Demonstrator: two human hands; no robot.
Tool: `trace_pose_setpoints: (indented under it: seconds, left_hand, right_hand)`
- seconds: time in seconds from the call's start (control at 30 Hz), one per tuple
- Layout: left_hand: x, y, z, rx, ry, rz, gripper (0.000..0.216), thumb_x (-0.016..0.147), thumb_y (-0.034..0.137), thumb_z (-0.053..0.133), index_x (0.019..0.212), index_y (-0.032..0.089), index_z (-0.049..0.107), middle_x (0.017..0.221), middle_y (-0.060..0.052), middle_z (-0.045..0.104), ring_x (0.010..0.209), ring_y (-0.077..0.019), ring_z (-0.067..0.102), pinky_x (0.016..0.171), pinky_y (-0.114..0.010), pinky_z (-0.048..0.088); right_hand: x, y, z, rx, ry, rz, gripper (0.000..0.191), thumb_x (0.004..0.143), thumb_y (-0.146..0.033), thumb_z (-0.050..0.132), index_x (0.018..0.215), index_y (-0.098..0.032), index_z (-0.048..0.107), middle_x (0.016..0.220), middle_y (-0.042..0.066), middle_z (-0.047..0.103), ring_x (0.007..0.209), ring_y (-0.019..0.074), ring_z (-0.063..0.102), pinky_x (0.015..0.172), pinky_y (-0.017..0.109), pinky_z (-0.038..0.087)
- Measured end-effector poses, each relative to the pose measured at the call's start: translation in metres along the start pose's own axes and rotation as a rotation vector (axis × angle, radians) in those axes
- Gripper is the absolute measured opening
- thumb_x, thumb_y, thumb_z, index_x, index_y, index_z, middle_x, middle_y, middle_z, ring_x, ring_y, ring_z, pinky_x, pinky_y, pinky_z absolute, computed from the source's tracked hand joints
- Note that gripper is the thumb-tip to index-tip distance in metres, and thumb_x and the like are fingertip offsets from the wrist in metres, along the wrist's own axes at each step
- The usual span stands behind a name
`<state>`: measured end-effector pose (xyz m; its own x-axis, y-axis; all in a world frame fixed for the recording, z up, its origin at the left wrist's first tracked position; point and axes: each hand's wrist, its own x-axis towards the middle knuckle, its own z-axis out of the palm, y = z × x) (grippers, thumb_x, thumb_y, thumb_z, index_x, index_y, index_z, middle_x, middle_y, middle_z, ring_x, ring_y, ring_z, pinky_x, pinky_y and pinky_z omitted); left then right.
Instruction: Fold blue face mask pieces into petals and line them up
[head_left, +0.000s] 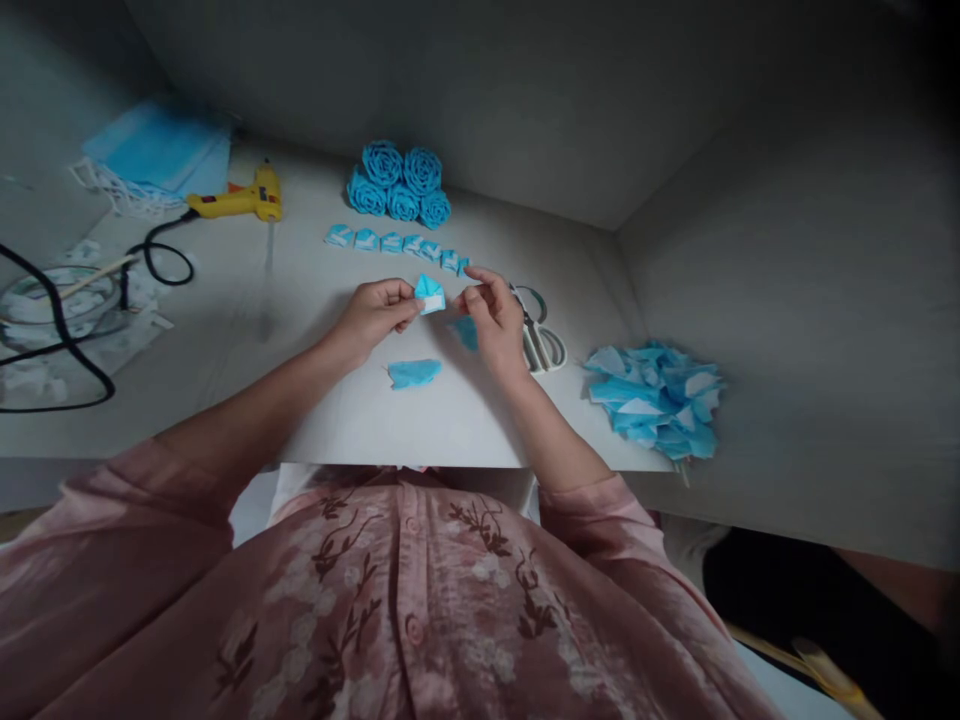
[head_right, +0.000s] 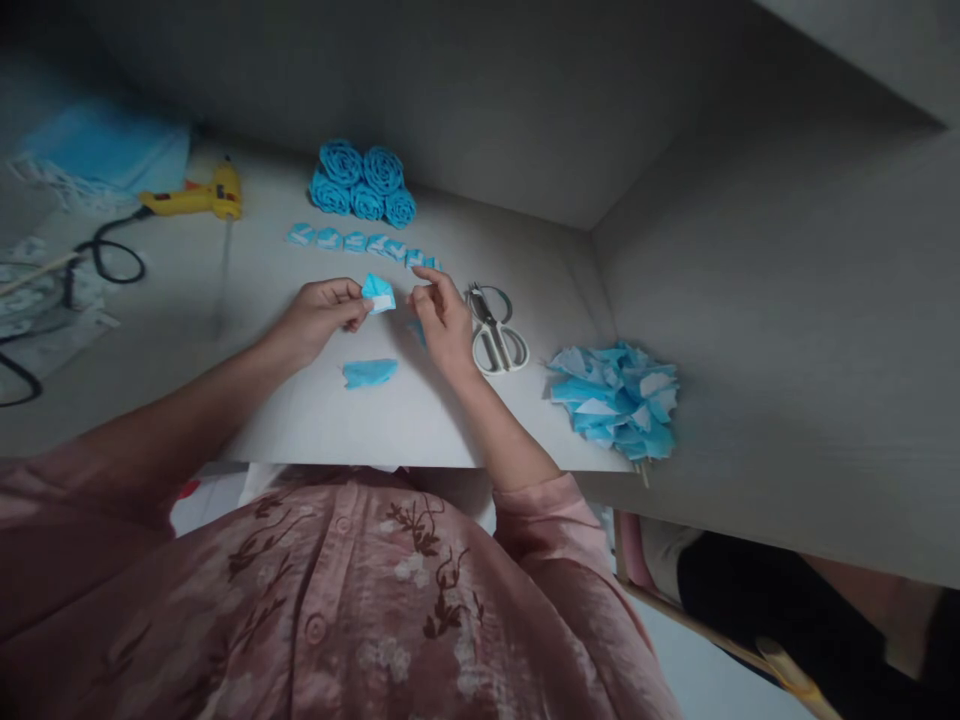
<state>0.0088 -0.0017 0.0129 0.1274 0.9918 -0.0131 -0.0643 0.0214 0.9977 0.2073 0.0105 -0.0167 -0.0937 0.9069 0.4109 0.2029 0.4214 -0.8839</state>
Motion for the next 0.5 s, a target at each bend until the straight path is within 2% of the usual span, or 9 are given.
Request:
trace_pose_setpoints:
  seconds: [0.1,0.17,0.33,0.5]
  left_hand:
    - [0.0,-0.001,0.0,0.001,0.012,0.02,0.021,0.074,0.021,0.075,0.062,0.019,0.058,0.052,0.005,0.05,0.052,-0.0081,0.042,0.054,-0.025,0.034]
    - [0.0,-0.002,0.0,0.002,0.008,0.032,0.023,0.071,0.025,0.078,0.062,0.02,0.058,0.053,0.005,0.049,0.052,-0.0084,0.041,0.054,-0.025,0.035]
    - [0.0,-0.004,0.0,0.026,-0.027,0.052,0.025,0.069,0.035,0.081,0.065,0.02,0.062,0.058,0.003,0.054,0.056,-0.0096,0.045,0.056,-0.026,0.037]
    - [0.0,-0.004,-0.001,0.036,-0.032,0.071,0.018,0.07,0.033,0.078,0.07,0.018,0.067,0.062,0.002,0.06,0.058,-0.0098,0.047,0.058,-0.026,0.039]
  right_hand:
    - [-0.005,-0.014,0.002,-0.181,0.014,-0.166,0.027,0.103,-0.049,0.061,0.103,-0.024,0.071,0.089,0.003,0.074,0.082,0.0178,0.069,0.083,0.035,0.057]
    - [-0.008,-0.021,0.005,-0.297,-0.035,-0.238,0.022,0.103,-0.039,0.062,0.092,-0.023,0.072,0.09,0.003,0.076,0.083,0.018,0.069,0.085,0.035,0.055]
    - [-0.01,-0.022,0.006,-0.434,-0.075,-0.23,0.023,0.103,-0.034,0.061,0.092,-0.024,0.078,0.093,0.005,0.08,0.086,0.0198,0.07,0.088,0.036,0.054]
    - [-0.009,-0.02,0.005,-0.44,-0.073,-0.222,0.022,0.103,-0.033,0.062,0.093,-0.023,0.079,0.093,0.005,0.08,0.085,0.0197,0.07,0.088,0.035,0.055]
